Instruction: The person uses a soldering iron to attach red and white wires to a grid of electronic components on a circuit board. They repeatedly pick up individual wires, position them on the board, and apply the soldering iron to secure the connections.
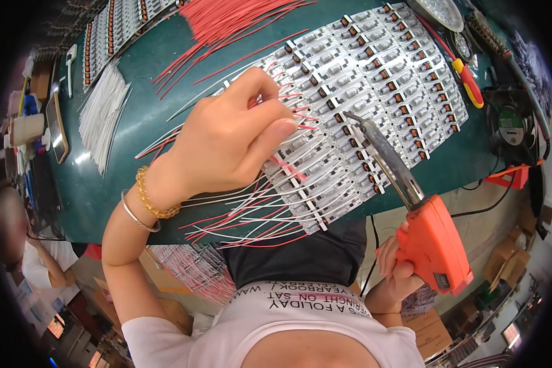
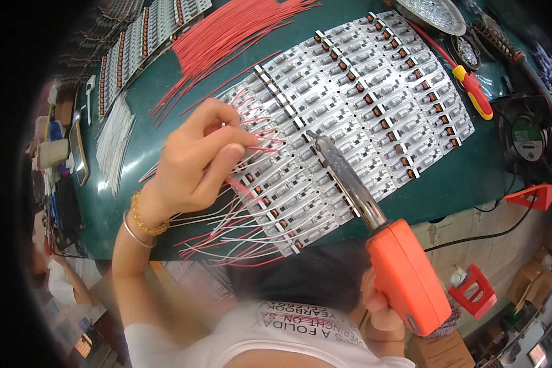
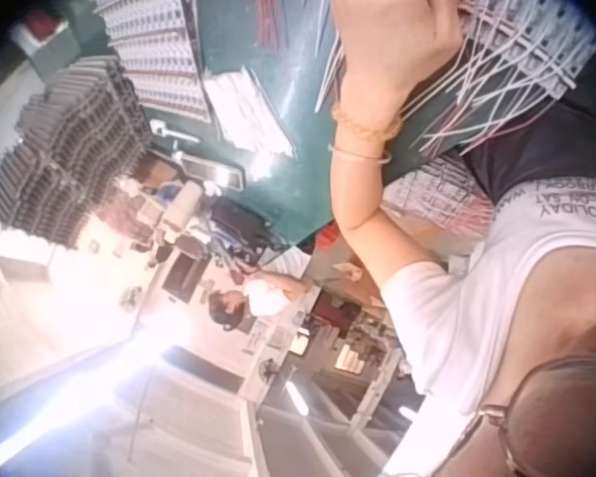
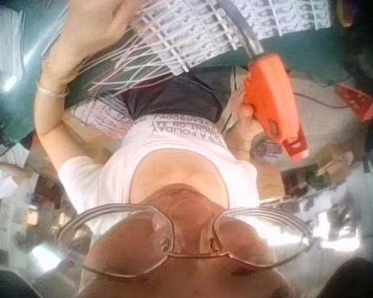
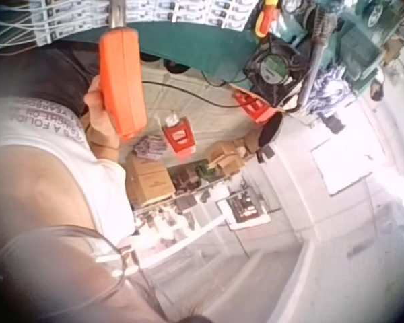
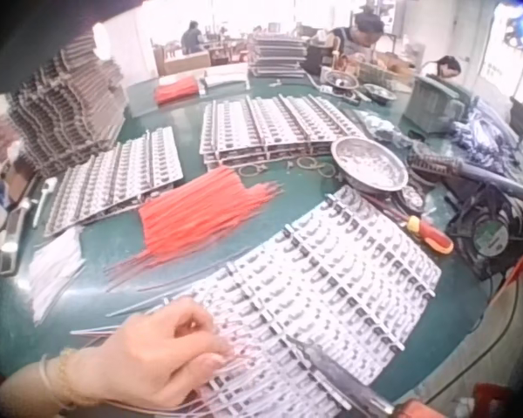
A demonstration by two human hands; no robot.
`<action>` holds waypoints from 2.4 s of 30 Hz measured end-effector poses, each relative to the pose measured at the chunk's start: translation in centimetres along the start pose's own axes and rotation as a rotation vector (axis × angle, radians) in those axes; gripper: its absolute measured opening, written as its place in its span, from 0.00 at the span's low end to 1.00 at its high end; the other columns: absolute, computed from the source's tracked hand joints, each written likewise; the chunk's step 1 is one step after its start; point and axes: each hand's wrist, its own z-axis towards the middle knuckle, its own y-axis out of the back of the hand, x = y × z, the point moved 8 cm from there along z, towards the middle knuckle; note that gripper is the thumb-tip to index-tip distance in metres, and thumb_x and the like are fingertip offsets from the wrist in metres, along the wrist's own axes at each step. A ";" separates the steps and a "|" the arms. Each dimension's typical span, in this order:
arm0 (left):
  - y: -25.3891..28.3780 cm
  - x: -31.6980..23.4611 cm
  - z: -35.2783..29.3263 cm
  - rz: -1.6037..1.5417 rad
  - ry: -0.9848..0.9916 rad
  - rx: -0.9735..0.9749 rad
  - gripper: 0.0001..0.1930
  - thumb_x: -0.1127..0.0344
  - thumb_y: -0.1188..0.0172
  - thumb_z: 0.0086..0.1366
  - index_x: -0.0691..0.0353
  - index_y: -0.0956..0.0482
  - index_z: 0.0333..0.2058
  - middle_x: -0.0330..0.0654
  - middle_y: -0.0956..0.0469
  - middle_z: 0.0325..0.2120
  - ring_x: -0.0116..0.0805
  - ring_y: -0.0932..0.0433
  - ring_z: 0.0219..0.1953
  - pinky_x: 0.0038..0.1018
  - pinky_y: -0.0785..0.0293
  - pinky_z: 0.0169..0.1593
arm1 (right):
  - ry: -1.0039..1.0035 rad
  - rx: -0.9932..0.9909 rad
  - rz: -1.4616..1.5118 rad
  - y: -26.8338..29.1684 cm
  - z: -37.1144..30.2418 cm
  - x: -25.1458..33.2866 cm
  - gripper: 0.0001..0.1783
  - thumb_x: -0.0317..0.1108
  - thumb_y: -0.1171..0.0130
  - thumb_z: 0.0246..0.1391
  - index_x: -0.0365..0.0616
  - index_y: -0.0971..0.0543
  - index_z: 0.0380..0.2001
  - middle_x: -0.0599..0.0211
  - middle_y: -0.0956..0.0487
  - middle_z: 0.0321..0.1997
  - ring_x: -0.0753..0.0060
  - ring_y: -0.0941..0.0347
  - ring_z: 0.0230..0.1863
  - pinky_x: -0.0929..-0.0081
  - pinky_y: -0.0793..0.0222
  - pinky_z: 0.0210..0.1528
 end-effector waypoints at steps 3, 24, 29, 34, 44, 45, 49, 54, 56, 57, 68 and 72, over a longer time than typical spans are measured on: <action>-0.8 0.0 0.1 0.214 -0.054 -0.039 0.09 0.69 0.35 0.57 0.65 0.25 0.24 0.43 0.27 0.30 0.34 0.29 0.20 0.29 0.32 0.23 | -0.101 -0.110 0.079 2.1 -1.2 -2.1 0.44 0.59 0.42 0.57 0.24 0.35 0.56 0.76 0.36 0.11 0.82 0.41 0.10 0.84 0.43 0.16; 0.3 -1.1 -1.7 -0.090 0.177 -0.234 0.05 0.68 0.41 0.64 0.62 0.27 0.32 0.46 0.26 0.20 0.45 0.25 0.20 0.36 0.31 0.24 | 0.090 -0.041 0.226 3.8 -0.5 -3.9 0.37 0.50 0.45 0.62 0.27 0.39 0.59 0.73 0.38 0.11 0.83 0.46 0.08 0.83 0.46 0.13; -0.9 -1.7 -1.5 -0.076 0.155 -0.199 0.06 0.70 0.39 0.62 0.63 0.28 0.32 0.46 0.25 0.23 0.47 0.23 0.25 0.37 0.29 0.27 | 0.073 -0.031 0.241 4.3 -0.8 -3.8 0.37 0.51 0.45 0.62 0.26 0.39 0.58 0.72 0.38 0.11 0.82 0.46 0.08 0.84 0.47 0.12; -1.6 -2.5 -1.3 -0.018 0.171 -0.190 0.08 0.69 0.37 0.60 0.63 0.28 0.30 0.44 0.27 0.24 0.44 0.24 0.24 0.36 0.29 0.27 | 0.026 -0.036 0.289 4.2 -1.5 -4.5 0.39 0.53 0.44 0.61 0.25 0.38 0.58 0.74 0.37 0.10 0.82 0.44 0.09 0.83 0.44 0.14; -2.0 -1.3 -1.7 -0.026 0.210 -0.234 0.08 0.77 0.34 0.56 0.66 0.27 0.26 0.43 0.29 0.21 0.36 0.30 0.20 0.28 0.35 0.22 | 0.031 0.040 0.061 0.4 -0.4 -0.2 0.45 0.62 0.43 0.56 0.25 0.35 0.54 0.76 0.35 0.10 0.81 0.40 0.09 0.81 0.39 0.16; -2.3 -1.3 -1.5 -0.028 0.197 -0.230 0.08 0.79 0.34 0.55 0.67 0.27 0.27 0.44 0.28 0.22 0.36 0.29 0.20 0.28 0.35 0.22 | 0.027 0.036 0.044 0.6 -0.4 -0.1 0.46 0.63 0.43 0.55 0.25 0.35 0.54 0.77 0.35 0.10 0.81 0.40 0.09 0.81 0.39 0.16; -2.2 -1.7 -1.5 0.011 0.173 -0.237 0.09 0.79 0.34 0.54 0.66 0.28 0.26 0.43 0.29 0.21 0.36 0.29 0.20 0.27 0.35 0.22 | -0.009 0.081 0.044 0.4 -0.7 -0.4 0.37 0.62 0.42 0.55 0.32 0.33 0.42 0.76 0.33 0.13 0.79 0.37 0.12 0.79 0.38 0.18; -2.3 -2.0 -1.9 0.102 0.165 -0.277 0.10 0.80 0.34 0.53 0.65 0.29 0.25 0.42 0.30 0.20 0.35 0.30 0.19 0.28 0.36 0.21 | -0.004 0.207 -0.181 1.8 -1.5 -1.5 0.25 0.56 0.38 0.54 0.48 0.27 0.17 0.73 0.27 0.18 0.70 0.33 0.18 0.72 0.39 0.21; -2.4 -2.1 -1.8 0.136 0.143 -0.275 0.10 0.80 0.34 0.52 0.65 0.29 0.25 0.42 0.30 0.20 0.35 0.31 0.19 0.28 0.36 0.21 | 0.038 0.171 -0.324 1.9 -1.5 -1.0 0.25 0.57 0.41 0.55 0.49 0.27 0.17 0.73 0.27 0.18 0.67 0.32 0.19 0.70 0.41 0.20; -2.5 -2.1 -1.8 0.153 0.133 -0.275 0.10 0.80 0.34 0.52 0.65 0.29 0.25 0.42 0.31 0.20 0.35 0.31 0.19 0.28 0.36 0.21 | 0.018 0.191 -0.330 1.8 -1.5 -1.0 0.25 0.57 0.42 0.56 0.49 0.26 0.17 0.73 0.27 0.18 0.66 0.33 0.19 0.69 0.41 0.20; -2.5 -2.4 -1.9 0.194 0.118 -0.299 0.10 0.78 0.32 0.50 0.64 0.27 0.26 0.43 0.30 0.21 0.39 0.30 0.19 0.30 0.35 0.22 | 0.121 0.185 -0.495 1.6 -1.3 0.2 0.28 0.58 0.47 0.59 0.47 0.27 0.16 0.71 0.29 0.16 0.65 0.35 0.16 0.71 0.43 0.18; -2.8 -2.4 -1.5 0.172 0.099 -0.294 0.10 0.78 0.32 0.50 0.64 0.27 0.26 0.44 0.30 0.21 0.39 0.30 0.20 0.31 0.35 0.23 | 0.028 0.221 -0.160 1.4 -1.1 -0.2 0.27 0.56 0.41 0.56 0.48 0.28 0.15 0.72 0.30 0.16 0.68 0.34 0.18 0.73 0.42 0.20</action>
